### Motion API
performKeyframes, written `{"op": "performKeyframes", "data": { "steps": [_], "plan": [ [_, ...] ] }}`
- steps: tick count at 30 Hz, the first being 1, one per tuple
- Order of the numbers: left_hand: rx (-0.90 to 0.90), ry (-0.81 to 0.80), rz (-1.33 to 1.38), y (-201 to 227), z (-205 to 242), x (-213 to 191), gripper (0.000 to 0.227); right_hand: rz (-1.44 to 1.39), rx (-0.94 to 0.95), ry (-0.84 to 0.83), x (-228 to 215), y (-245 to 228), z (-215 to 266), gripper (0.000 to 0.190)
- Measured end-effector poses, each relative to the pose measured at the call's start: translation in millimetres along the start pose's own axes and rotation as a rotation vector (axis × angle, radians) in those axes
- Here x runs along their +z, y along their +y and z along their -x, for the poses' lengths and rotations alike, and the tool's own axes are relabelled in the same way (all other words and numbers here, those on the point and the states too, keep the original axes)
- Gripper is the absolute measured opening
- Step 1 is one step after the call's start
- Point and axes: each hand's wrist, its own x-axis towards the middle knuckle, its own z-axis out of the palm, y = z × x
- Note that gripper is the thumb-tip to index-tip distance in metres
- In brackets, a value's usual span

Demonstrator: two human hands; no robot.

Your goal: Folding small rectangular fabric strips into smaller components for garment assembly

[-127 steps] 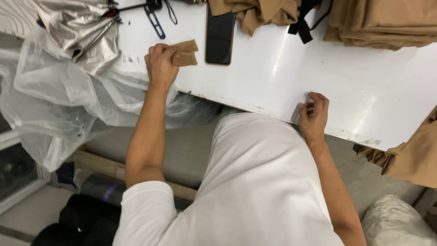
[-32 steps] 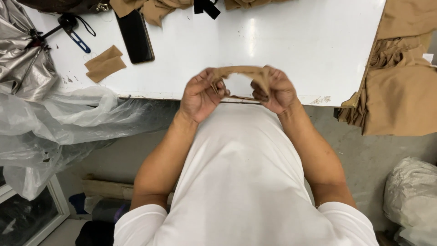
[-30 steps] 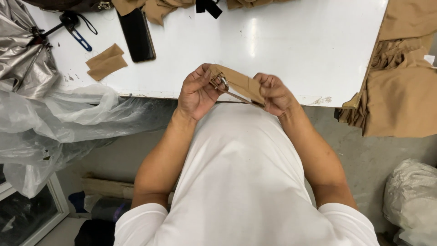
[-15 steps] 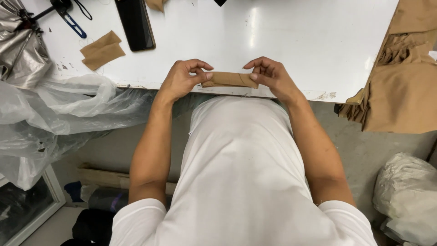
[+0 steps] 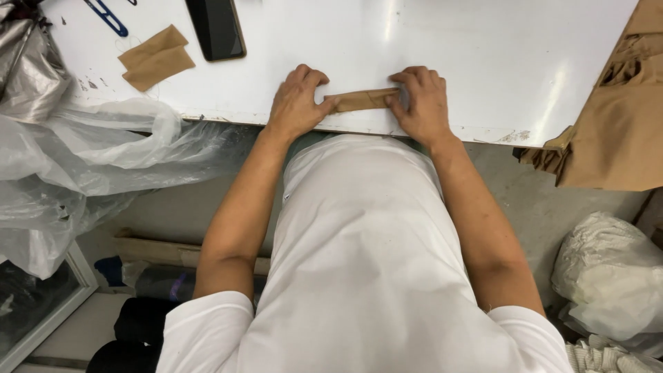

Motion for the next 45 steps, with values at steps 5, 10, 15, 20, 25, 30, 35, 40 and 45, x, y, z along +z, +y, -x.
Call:
{"op": "performKeyframes", "data": {
  "steps": [5, 10, 15, 20, 25, 30, 35, 40, 45],
  "plan": [
    [-0.005, 0.184, -0.013, -29, 11, 50, 0.039, -0.090, -0.048, 0.121, 2, -8, 5, 0.028],
    [-0.247, 0.202, 0.154, -53, 26, 18, 0.012, -0.010, 0.057, 0.129, 10, -16, 10, 0.029],
    [-0.469, 0.453, 0.040, -191, 65, -46, 0.015, -0.073, 0.134, 0.179, 13, -22, 12, 0.019],
    [-0.431, 0.672, -0.213, -245, 88, -104, 0.013, -0.017, 0.109, 0.202, 17, -17, 11, 0.015],
    [-0.723, 0.642, -0.289, -219, 84, -121, 0.015, 0.019, 0.096, 0.223, 19, -14, 12, 0.016],
    [-0.395, 0.521, -0.173, -204, 68, -85, 0.017, 0.018, 0.045, 0.294, 24, -20, 19, 0.015],
    [-0.477, 0.507, -0.234, -179, 48, -107, 0.032, 0.091, 0.007, 0.357, 33, -3, 23, 0.024],
    [-0.079, 0.617, -0.013, -90, -28, -123, 0.011, 0.021, 0.058, 0.353, 30, -18, 20, 0.016],
    [0.073, 0.772, -0.186, -85, -122, -101, 0.019, -0.075, 0.086, 0.319, 22, -20, 28, 0.019]
  ]
}}
